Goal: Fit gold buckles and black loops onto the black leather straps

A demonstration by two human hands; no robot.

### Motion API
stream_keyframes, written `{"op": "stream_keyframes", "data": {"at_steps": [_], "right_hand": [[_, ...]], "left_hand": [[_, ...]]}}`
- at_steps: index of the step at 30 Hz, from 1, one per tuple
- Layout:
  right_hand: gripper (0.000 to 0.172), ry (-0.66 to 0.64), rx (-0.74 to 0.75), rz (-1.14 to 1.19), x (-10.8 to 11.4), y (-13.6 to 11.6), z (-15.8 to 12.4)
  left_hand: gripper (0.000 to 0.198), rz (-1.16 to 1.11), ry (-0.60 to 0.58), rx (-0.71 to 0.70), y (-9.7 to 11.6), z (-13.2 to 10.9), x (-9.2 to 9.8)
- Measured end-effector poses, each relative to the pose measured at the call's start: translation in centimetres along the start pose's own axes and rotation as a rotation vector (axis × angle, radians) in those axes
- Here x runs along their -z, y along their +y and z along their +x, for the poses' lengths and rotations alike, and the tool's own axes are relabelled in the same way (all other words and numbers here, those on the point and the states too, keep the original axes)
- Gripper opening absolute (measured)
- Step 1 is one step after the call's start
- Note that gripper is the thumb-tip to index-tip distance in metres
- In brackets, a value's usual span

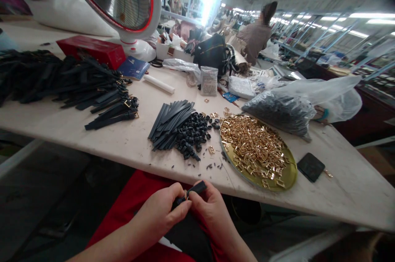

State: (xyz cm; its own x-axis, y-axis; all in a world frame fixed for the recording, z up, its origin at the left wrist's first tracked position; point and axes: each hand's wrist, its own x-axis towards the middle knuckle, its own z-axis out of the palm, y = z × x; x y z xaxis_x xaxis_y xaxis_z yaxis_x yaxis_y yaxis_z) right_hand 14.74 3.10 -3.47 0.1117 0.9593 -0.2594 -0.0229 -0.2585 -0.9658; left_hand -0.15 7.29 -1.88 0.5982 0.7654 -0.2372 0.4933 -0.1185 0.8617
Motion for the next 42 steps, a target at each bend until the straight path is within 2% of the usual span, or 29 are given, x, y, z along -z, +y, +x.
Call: {"op": "stream_keyframes", "data": {"at_steps": [3,6,9,10,11,12,13,14,17,20,22,25,27,29,31,32,34,38,42], "right_hand": [[0.023,-0.033,0.018,0.024,0.1,0.1,0.6],[0.026,-0.100,0.044,-0.028,0.4,-0.5,1.1],[0.035,-0.263,0.058,-0.160,1.8,-1.9,2.7],[0.039,-0.262,0.085,-0.254,2.6,-2.5,3.7],[0.042,-0.230,0.118,-0.360,3.5,-3.0,5.1],[0.041,-0.101,0.179,-0.494,4.4,-3.5,6.7],[0.036,0.105,0.255,-0.703,5.4,-4.0,8.5],[0.028,0.211,0.281,-0.775,6.2,-4.3,10.3],[0.007,0.316,0.296,-0.892,7.6,-4.9,15.0],[0.006,0.312,0.286,-0.931,7.8,-4.9,16.9],[0.007,0.313,0.278,-0.909,7.7,-5.1,16.5],[0.009,0.254,0.246,-0.819,7.2,-5.3,14.1],[0.016,0.121,0.185,-0.587,6.4,-5.3,11.8],[0.023,-0.007,0.095,-0.254,5.4,-5.1,9.5],[0.027,-0.082,0.023,-0.005,4.2,-4.6,7.6],[0.026,-0.096,0.006,0.040,3.7,-4.4,6.8],[0.025,-0.104,-0.018,0.078,2.8,-4.1,5.6],[0.035,-0.055,-0.053,0.110,1.6,-4.2,4.2],[0.030,-0.018,0.032,0.040,1.2,-4.1,3.1]], "left_hand": [[0.030,-0.032,-0.054,0.036,-0.1,1.0,0.7],[0.025,-0.210,-0.049,0.097,-0.7,2.1,1.0],[0.028,-0.224,-0.040,0.056,-1.1,3.2,1.3],[0.026,-0.178,-0.058,0.028,-1.0,3.5,1.5],[0.022,-0.128,-0.078,0.004,-1.0,3.8,1.7],[0.020,-0.089,-0.087,-0.008,-0.9,4.2,1.9],[0.022,-0.069,-0.077,-0.007,-0.8,4.5,2.1],[0.024,-0.065,-0.054,0.001,-0.7,4.8,2.3],[0.026,-0.097,0.012,0.027,-0.6,5.6,2.6],[0.024,-0.133,0.020,0.042,-0.7,6.1,2.8],[0.026,-0.156,0.031,0.049,-0.8,6.3,2.9],[0.031,-0.197,0.062,0.035,-0.6,6.4,3.1],[0.031,-0.238,0.103,0.001,0.0,6.2,3.2],[0.030,-0.271,0.151,-0.043,0.6,5.8,3.2],[0.030,-0.264,0.181,-0.083,1.3,5.3,3.1],[0.029,-0.247,0.191,-0.096,1.5,4.9,3.1],[0.028,-0.201,0.208,-0.115,1.8,4.1,2.9],[0.027,-0.065,0.212,-0.130,1.5,2.6,2.4],[0.026,0.046,0.183,-0.101,0.8,1.5,1.8]]}}
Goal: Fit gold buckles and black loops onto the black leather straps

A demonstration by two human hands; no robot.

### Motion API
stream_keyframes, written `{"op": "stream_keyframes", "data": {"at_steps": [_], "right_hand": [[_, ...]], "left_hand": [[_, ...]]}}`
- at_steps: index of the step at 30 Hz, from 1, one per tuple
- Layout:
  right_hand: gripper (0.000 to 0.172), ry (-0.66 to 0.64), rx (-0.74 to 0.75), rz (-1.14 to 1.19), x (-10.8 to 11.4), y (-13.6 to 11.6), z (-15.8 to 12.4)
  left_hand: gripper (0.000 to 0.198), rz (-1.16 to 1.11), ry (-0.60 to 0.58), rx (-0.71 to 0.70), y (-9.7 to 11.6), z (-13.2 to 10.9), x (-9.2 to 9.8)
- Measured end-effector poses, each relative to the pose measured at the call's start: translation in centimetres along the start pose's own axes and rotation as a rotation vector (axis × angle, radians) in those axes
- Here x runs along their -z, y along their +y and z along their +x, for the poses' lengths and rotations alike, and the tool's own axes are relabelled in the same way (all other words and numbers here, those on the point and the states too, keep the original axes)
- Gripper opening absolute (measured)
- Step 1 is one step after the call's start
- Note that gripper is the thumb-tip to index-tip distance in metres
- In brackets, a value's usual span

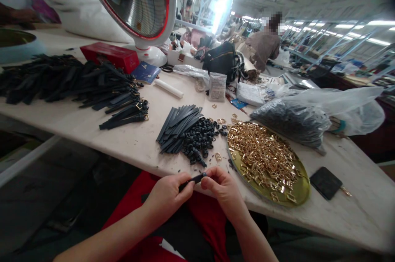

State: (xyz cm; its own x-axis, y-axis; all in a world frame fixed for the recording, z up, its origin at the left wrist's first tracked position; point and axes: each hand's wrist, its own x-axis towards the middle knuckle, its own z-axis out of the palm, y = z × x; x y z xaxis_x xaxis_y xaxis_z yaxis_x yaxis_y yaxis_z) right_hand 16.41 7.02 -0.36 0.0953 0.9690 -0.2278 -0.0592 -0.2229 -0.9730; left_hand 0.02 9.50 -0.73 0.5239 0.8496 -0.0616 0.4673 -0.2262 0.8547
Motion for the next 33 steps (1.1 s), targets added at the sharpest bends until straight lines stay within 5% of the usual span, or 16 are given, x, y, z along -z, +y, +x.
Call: {"op": "stream_keyframes", "data": {"at_steps": [5,9,15,19,26,33], "right_hand": [[0.024,-0.010,0.100,-0.015,-0.1,1.2,-1.3],[0.027,-0.059,0.044,-0.002,-0.4,1.7,-1.7],[0.031,-0.021,0.034,0.012,-1.2,2.5,-1.8],[0.034,-0.056,0.019,0.054,-1.4,2.8,-2.0],[0.030,-0.204,-0.227,0.330,-1.0,4.2,-1.5],[0.028,-0.283,-0.337,0.454,-0.7,5.2,-1.0]], "left_hand": [[0.025,-0.069,-0.115,-0.015,-0.2,-0.5,0.0],[0.023,-0.208,-0.223,0.026,0.2,-0.9,0.2],[0.034,-0.377,-0.130,0.110,-0.3,-1.2,0.2],[0.015,-0.449,-0.086,0.179,-1.1,-0.8,-0.1],[0.022,-0.353,-0.122,0.307,-1.4,0.1,-0.2],[0.023,-0.189,-0.137,0.277,-2.4,0.8,-0.5]]}}
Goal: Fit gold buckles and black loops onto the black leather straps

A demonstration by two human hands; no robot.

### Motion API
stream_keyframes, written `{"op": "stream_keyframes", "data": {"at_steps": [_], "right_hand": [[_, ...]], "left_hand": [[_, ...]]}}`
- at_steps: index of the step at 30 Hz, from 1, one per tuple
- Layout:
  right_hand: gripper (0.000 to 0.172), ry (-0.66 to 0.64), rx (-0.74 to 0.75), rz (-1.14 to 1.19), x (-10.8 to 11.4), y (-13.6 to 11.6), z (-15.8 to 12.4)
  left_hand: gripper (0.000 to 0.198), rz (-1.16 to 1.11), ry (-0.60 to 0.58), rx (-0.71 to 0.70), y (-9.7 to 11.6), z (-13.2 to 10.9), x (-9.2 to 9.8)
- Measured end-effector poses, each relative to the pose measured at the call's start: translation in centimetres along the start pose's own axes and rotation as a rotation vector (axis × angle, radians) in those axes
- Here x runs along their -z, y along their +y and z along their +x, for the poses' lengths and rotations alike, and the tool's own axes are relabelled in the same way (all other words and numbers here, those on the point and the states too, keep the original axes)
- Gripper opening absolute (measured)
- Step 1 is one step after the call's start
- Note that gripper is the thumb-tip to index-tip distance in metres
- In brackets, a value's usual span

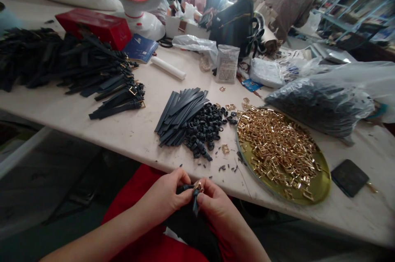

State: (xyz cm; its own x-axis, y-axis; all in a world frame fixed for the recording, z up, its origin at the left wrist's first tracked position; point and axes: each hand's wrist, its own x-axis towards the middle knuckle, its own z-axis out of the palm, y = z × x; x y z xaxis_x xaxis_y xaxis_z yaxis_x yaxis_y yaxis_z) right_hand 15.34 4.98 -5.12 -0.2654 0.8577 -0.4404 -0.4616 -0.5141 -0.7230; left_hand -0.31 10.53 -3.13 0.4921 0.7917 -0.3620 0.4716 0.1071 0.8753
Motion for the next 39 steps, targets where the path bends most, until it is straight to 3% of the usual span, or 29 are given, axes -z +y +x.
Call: {"op": "stream_keyframes", "data": {"at_steps": [3,6,10,15,22,26,30,34,39], "right_hand": [[0.031,0.033,0.054,-0.009,-0.2,-0.3,0.1],[0.028,0.221,0.143,-0.141,-0.3,-0.3,0.3],[0.026,0.470,0.315,-0.495,-0.3,-0.2,0.2],[0.016,0.312,0.363,-0.893,-0.1,0.1,-1.0],[0.015,0.144,0.315,-1.135,-0.1,0.8,-2.8],[0.013,0.017,0.285,-1.146,-0.5,1.0,-4.1],[0.015,0.039,0.348,-1.175,-0.6,2.2,-4.9],[0.022,0.121,0.501,-1.274,-0.7,3.0,-4.9],[0.025,0.063,0.656,-1.432,-1.2,2.6,-4.9]], "left_hand": [[0.021,-0.082,-0.048,0.003,0.0,0.0,0.0],[0.015,-0.234,-0.151,0.053,0.5,-0.2,0.4],[0.015,-0.356,-0.242,0.072,1.0,-0.6,0.5],[0.014,-0.370,-0.249,0.094,0.6,-1.0,-0.4],[0.024,-0.373,-0.284,0.136,-0.6,-2.6,-1.5],[0.027,-0.383,-0.332,0.155,-0.7,-4.0,-2.0],[0.031,-0.387,-0.380,0.131,-1.3,-4.7,-1.6],[0.024,-0.238,-0.464,0.092,-1.7,-5.1,-0.2],[0.028,-0.102,-0.405,0.024,-1.5,-5.4,0.1]]}}
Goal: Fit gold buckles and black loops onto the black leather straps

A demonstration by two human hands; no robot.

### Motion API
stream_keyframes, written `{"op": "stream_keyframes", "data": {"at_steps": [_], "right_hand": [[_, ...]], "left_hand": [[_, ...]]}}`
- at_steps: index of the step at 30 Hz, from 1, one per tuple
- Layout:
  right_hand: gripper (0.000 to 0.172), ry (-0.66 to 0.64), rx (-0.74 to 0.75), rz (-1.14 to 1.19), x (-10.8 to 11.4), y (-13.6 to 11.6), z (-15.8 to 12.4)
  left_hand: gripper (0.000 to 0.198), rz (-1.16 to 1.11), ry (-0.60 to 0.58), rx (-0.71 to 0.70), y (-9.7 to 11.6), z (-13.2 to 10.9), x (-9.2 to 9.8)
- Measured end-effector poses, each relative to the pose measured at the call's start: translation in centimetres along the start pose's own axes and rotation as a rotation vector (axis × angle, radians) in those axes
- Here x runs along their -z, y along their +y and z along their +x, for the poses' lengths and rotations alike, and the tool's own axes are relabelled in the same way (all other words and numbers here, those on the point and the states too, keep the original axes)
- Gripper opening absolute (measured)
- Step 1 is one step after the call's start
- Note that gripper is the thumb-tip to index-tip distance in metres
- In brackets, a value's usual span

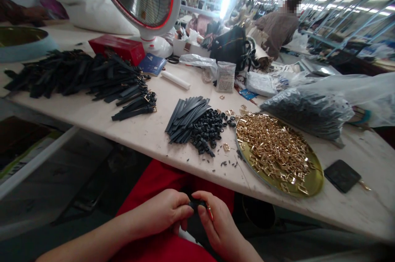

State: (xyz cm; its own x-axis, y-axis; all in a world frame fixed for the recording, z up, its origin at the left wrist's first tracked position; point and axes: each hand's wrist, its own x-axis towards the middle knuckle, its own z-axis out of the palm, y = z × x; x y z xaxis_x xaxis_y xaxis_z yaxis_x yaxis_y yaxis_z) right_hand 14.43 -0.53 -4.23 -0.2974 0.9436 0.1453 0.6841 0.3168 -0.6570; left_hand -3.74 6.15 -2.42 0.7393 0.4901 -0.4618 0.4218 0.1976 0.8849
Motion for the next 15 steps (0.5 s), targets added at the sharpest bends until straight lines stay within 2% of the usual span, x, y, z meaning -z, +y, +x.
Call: {"op": "stream_keyframes", "data": {"at_steps": [6,10,15], "right_hand": [[0.025,0.057,0.126,-0.082,-0.4,0.4,0.8],[0.026,0.096,0.120,-0.072,-1.0,0.6,2.1],[0.027,0.184,0.138,-0.170,-1.2,1.2,4.0]], "left_hand": [[0.017,-0.043,-0.019,0.022,0.3,0.1,-0.3],[0.017,-0.007,0.022,0.017,0.7,0.1,1.3],[0.018,-0.008,0.059,-0.001,1.3,0.5,3.3]]}}
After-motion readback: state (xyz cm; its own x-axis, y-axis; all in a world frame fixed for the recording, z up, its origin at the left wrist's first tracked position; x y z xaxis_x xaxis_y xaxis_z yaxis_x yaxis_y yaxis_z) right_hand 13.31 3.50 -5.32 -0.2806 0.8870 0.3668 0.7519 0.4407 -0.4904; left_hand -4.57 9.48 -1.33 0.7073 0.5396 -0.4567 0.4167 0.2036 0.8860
